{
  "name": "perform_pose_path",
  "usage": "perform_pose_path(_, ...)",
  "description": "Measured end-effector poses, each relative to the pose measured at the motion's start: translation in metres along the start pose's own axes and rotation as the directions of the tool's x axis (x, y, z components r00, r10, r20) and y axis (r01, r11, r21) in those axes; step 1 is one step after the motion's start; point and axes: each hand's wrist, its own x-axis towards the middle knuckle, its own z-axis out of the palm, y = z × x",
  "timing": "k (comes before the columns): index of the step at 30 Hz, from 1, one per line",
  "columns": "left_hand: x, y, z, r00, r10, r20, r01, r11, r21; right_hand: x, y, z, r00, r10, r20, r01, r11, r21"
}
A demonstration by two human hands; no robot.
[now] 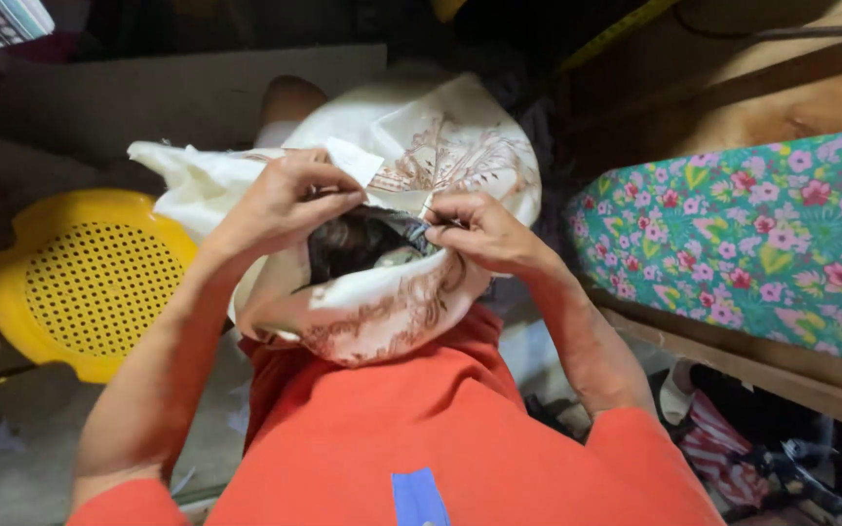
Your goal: The person is inspecting a white fabric garment and using thread snips to trim excess threads around the zipper area.
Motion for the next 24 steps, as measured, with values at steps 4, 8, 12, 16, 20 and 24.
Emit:
perform_pose_path(4,0.021,-0.02,0.011,0.999,0.03,0.024,-0.028,0.996,-0.084,0.004,0.008,-0.001,0.999,0.031,-0.038,-0.031,1.0,0.002)
perform_pose_path(8,0.041,-0.073,0.033,0.99,-0.083,0.115,0.12,0.926,-0.357,0.004,0.015,-0.009,0.992,0.09,-0.085,-0.086,0.995,0.051)
perform_pose_path(12,0.047,-0.071,0.05,0.972,-0.187,0.145,0.236,0.802,-0.548,0.005,0.044,-0.015,0.98,0.14,-0.143,-0.127,0.987,0.094)
perform_pose_path(16,0.059,-0.05,0.049,0.926,-0.3,0.228,0.372,0.827,-0.421,0.009,0.053,-0.018,0.973,0.165,-0.16,-0.15,0.983,0.104)
perform_pose_path(20,0.068,-0.063,0.062,0.897,-0.39,0.208,0.442,0.794,-0.417,0.007,0.06,-0.022,0.96,0.169,-0.223,-0.163,0.985,0.048)
perform_pose_path(24,0.074,-0.062,0.057,0.901,-0.39,0.19,0.434,0.783,-0.446,0.009,0.039,-0.024,0.955,0.143,-0.259,-0.151,0.988,-0.01)
